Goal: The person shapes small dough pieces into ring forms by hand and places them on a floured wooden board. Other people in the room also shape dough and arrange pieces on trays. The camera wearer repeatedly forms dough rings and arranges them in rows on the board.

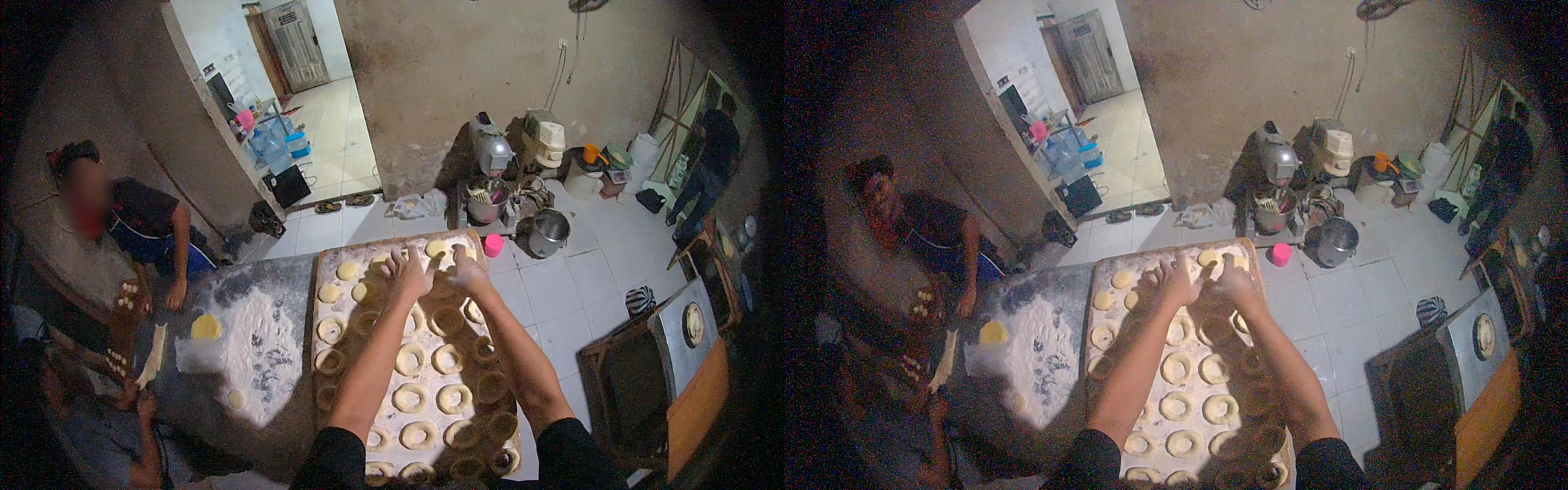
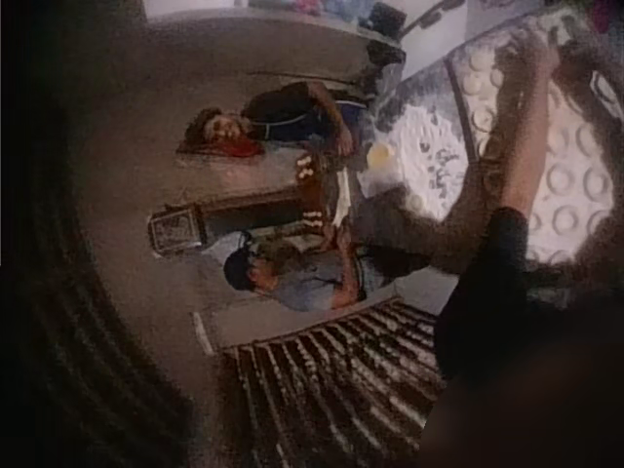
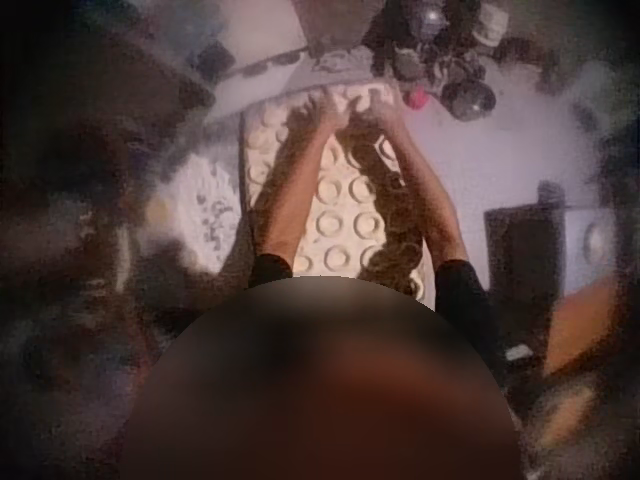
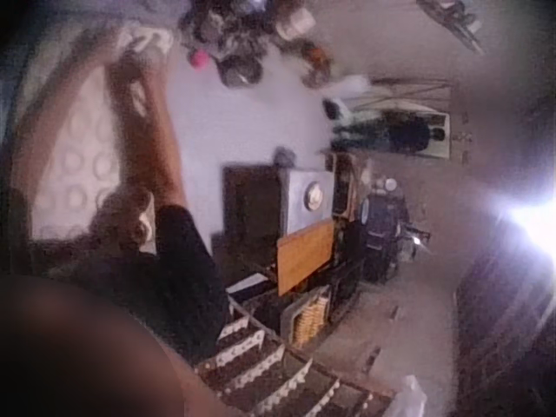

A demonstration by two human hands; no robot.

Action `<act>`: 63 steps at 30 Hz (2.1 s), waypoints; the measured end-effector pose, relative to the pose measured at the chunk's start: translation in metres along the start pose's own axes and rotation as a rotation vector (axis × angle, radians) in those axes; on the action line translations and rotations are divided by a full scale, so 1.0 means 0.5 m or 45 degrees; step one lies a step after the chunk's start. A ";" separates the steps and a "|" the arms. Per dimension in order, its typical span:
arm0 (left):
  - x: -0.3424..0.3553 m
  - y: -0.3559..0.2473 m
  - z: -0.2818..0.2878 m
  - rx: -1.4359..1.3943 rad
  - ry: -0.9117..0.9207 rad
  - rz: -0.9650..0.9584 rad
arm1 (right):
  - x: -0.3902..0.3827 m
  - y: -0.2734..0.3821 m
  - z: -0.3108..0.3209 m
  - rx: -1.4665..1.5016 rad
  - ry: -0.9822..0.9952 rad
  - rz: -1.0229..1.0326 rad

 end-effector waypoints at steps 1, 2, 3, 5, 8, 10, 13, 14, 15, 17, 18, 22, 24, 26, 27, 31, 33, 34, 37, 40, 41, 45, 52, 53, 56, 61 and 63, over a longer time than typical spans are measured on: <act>0.005 0.017 -0.026 0.138 0.156 0.015 | -0.003 0.001 -0.021 -0.040 0.083 -0.040; 0.004 0.023 -0.040 0.146 0.178 0.009 | -0.010 0.000 -0.040 -0.081 0.165 -0.082; -0.002 0.029 -0.059 0.153 0.199 0.002 | -0.024 0.003 -0.039 -0.139 0.110 -0.068; -0.002 0.037 -0.074 0.149 0.244 0.020 | -0.044 0.023 -0.033 -0.189 0.116 -0.049; 0.006 0.031 -0.069 0.071 0.244 -0.007 | -0.041 0.019 -0.030 -0.147 0.157 -0.065; 0.000 0.036 -0.045 0.006 0.104 -0.028 | -0.031 0.014 -0.010 -0.034 0.196 -0.137; -0.015 0.085 0.006 0.036 -0.070 0.044 | 0.031 -0.106 0.022 0.063 -0.195 -0.229; -0.026 0.104 -0.002 0.104 -0.036 0.037 | 0.036 -0.099 0.018 -0.033 -0.170 -0.185; -0.038 0.128 -0.013 0.173 -0.003 0.036 | 0.041 -0.086 0.010 -0.126 -0.144 -0.135; -0.039 0.119 -0.011 0.181 0.089 -0.086 | 0.094 -0.112 -0.020 -0.352 -0.110 0.007; -0.038 0.076 -0.015 0.117 0.173 -0.230 | 0.141 -0.196 -0.064 -0.492 -0.091 0.078; -0.046 0.122 -0.018 -0.300 -0.008 -0.498 | 0.080 -0.042 0.031 0.021 -0.324 0.187; -0.076 0.120 0.043 -0.646 -0.274 -0.590 | 0.035 0.050 0.072 0.829 -0.255 0.453; -0.114 0.243 0.081 -1.059 -0.360 -0.513 | -0.038 0.248 0.031 0.603 -0.138 0.645; -0.183 0.291 0.131 -1.048 -0.268 -0.350 | -0.066 0.304 -0.009 0.572 -0.045 0.702; -0.365 0.692 0.166 -0.986 -0.487 0.029 | -0.193 0.602 -0.303 0.919 0.778 0.658; -0.479 0.830 0.215 -0.774 -0.541 0.228 | -0.236 0.738 -0.422 0.720 0.863 0.780; -0.511 0.878 0.236 -0.527 -0.490 0.264 | -0.240 0.783 -0.508 0.817 1.035 0.695; -0.548 1.018 0.099 -0.628 -0.259 0.118 | -0.311 0.956 -0.656 0.288 0.739 1.177; -0.571 0.971 0.215 -0.526 -0.498 0.078 | -0.334 0.989 -0.698 -0.153 0.478 1.020; -0.584 0.943 0.277 -0.548 -0.623 0.084 | -0.333 0.991 -0.695 -0.272 0.381 0.941; -0.575 1.055 0.266 -0.791 -0.703 0.460 | -0.333 0.995 -0.700 0.181 0.683 0.877; -0.584 0.984 0.424 -1.238 -0.624 0.011 | -0.423 1.045 -0.527 1.246 1.067 0.443; -0.581 0.975 0.436 -1.346 -0.672 -0.030 | -0.442 1.057 -0.492 1.299 1.055 0.426; -0.568 0.962 0.419 -1.334 -0.490 -0.029 | -0.432 1.021 -0.452 0.932 0.555 0.467; -0.564 1.020 0.408 -0.781 -0.872 -0.045 | -0.424 1.035 -0.528 1.049 0.247 0.762; -0.612 0.979 0.449 -0.514 -1.116 -0.105 | -0.466 1.046 -0.552 1.315 0.890 0.554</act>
Point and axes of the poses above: each hand's wrist, its own x-axis towards the middle knuckle, its own z-axis out of the back of the hand, y = z × x, the point moved 9 cm from there along x, towards the middle knuckle, and after that the axes turned 2 degrees about -z, right-handed, at the moved point
